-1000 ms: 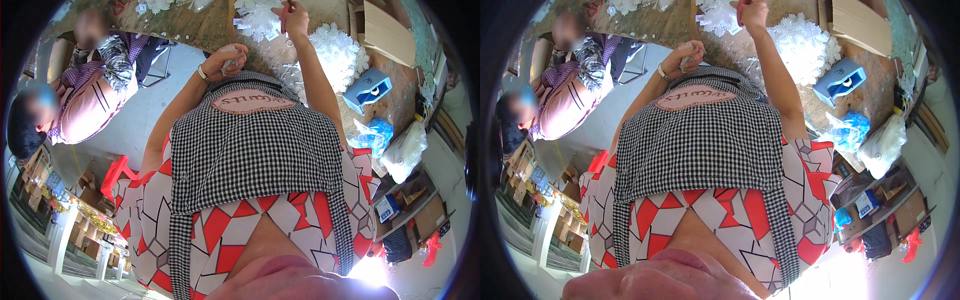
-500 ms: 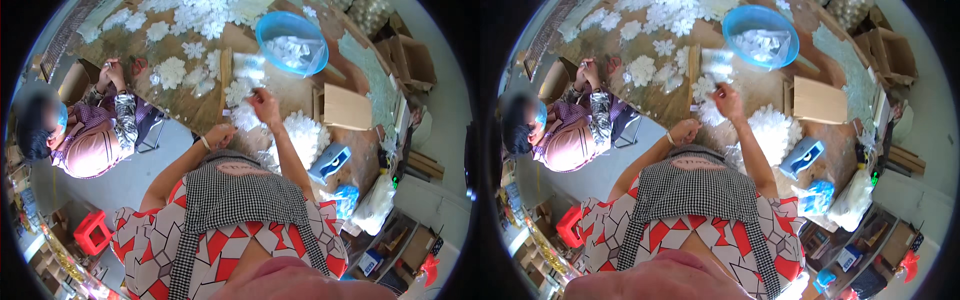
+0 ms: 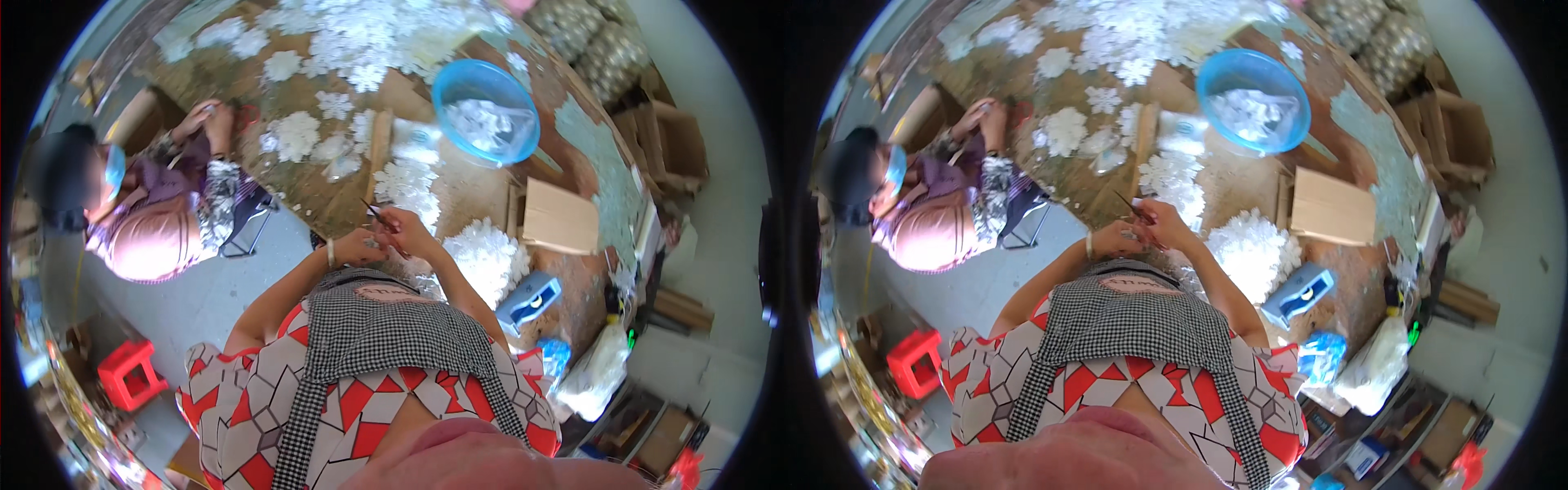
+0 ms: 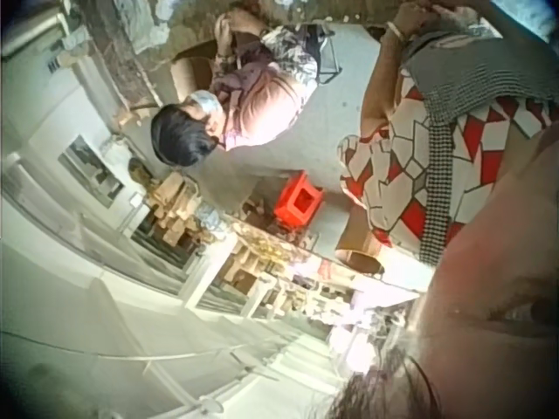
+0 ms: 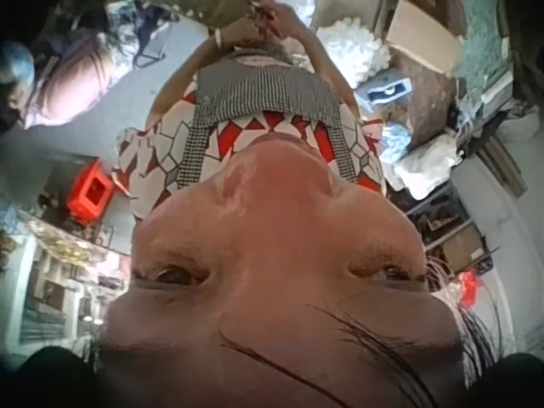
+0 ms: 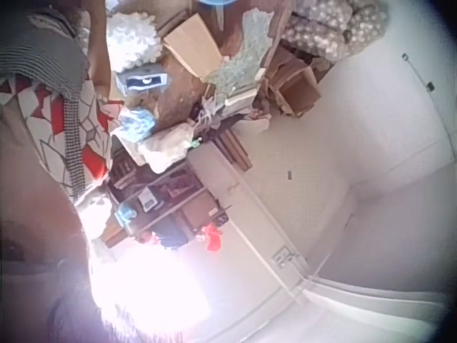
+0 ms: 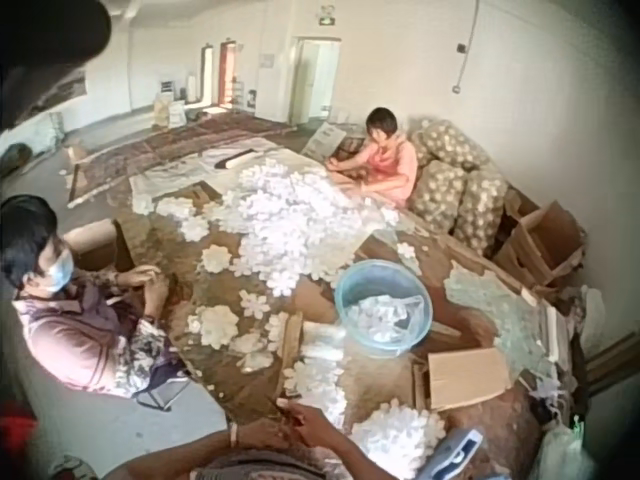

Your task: Trimming excess plastic from snowflake-shaped decorations using scissors at a manufacturing workbench.

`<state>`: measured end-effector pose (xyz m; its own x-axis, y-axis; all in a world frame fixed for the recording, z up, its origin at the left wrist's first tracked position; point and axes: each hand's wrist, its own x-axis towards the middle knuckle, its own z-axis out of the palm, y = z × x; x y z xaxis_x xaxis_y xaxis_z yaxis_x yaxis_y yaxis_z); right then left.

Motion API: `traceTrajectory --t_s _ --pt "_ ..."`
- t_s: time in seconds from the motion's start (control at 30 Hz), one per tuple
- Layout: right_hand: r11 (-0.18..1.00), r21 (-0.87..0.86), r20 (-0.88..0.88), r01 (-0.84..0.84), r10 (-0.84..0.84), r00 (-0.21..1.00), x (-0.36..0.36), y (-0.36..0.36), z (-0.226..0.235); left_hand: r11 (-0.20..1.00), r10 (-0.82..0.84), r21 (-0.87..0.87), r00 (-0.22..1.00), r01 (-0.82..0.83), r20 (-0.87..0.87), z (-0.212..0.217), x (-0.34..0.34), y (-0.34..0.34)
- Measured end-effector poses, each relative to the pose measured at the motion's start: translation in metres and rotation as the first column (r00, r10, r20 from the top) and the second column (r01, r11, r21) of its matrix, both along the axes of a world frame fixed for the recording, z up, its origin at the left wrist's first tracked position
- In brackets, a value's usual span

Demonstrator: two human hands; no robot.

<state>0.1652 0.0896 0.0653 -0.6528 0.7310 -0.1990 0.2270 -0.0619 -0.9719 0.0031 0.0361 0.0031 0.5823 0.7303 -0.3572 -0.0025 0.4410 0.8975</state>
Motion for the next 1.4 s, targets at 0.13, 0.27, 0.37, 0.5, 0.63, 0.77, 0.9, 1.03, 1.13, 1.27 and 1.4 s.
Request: traceTrajectory --t_s 0.13,0.27,0.37,0.5,0.63,0.77,0.9,1.03,1.13,1.27,1.4 --pt "0.99 0.068 0.189 -0.121 0.107 0.976 -0.014 -0.011 -0.004 0.676 0.076 0.729 0.994 -0.107 0.075 -0.02 -0.007 -0.012" --pt "0.976 -0.213 -0.033 0.042 -0.05 0.998 0.002 -0.013 -0.03 0.973 -0.169 0.125 0.969 0.193 -0.181 0.023 -0.004 -0.011" --pt "0.995 -0.062 -0.017 -0.081 0.08 0.997 -0.012 -0.019 -0.023 0.98 -0.147 0.073 0.917 0.186 -0.37 0.013 -0.009 -0.025" --pt "0.93 -0.12 -0.088 -0.347 0.338 0.937 -0.046 -0.033 -0.024 0.981 0.192 0.063 0.916 -0.181 -0.352 0.006 -0.04 -0.079" --pt "0.873 -0.181 -0.119 -0.454 0.438 0.891 -0.066 -0.026 -0.016 0.933 0.36 0.106 0.875 -0.344 -0.324 0.029 -0.062 -0.094" --pt "0.886 -0.181 -0.031 -0.427 0.429 0.903 -0.092 -0.036 -0.009 0.867 0.498 0.156 0.822 -0.473 -0.277 -0.002 -0.081 -0.095" --pt "0.876 -0.133 -0.109 -0.463 0.451 0.886 -0.098 -0.038 -0.017 0.846 0.532 0.181 0.817 -0.502 -0.222 0.0 -0.102 -0.1" --pt "0.879 -0.137 -0.176 -0.456 0.432 0.885 -0.087 -0.013 -0.066 0.924 0.373 0.133 0.922 -0.358 -0.107 -0.03 -0.078 -0.078" --pt "0.933 -0.118 -0.055 -0.341 0.336 0.94 -0.082 -0.01 -0.064 0.986 0.107 0.148 0.973 -0.077 -0.206 0.003 -0.072 -0.066" --pt "0.978 -0.194 -0.109 0.083 -0.106 0.988 -0.076 0.022 -0.06 0.982 0.133 0.158 0.979 -0.108 -0.156 0.018 -0.09 -0.064" --pt "0.616 0.691 0.129 0.378 -0.62 0.774 -0.02 0.081 -0.084 0.976 0.163 -0.152 0.986 -0.156 0.032 0.019 -0.084 -0.046"
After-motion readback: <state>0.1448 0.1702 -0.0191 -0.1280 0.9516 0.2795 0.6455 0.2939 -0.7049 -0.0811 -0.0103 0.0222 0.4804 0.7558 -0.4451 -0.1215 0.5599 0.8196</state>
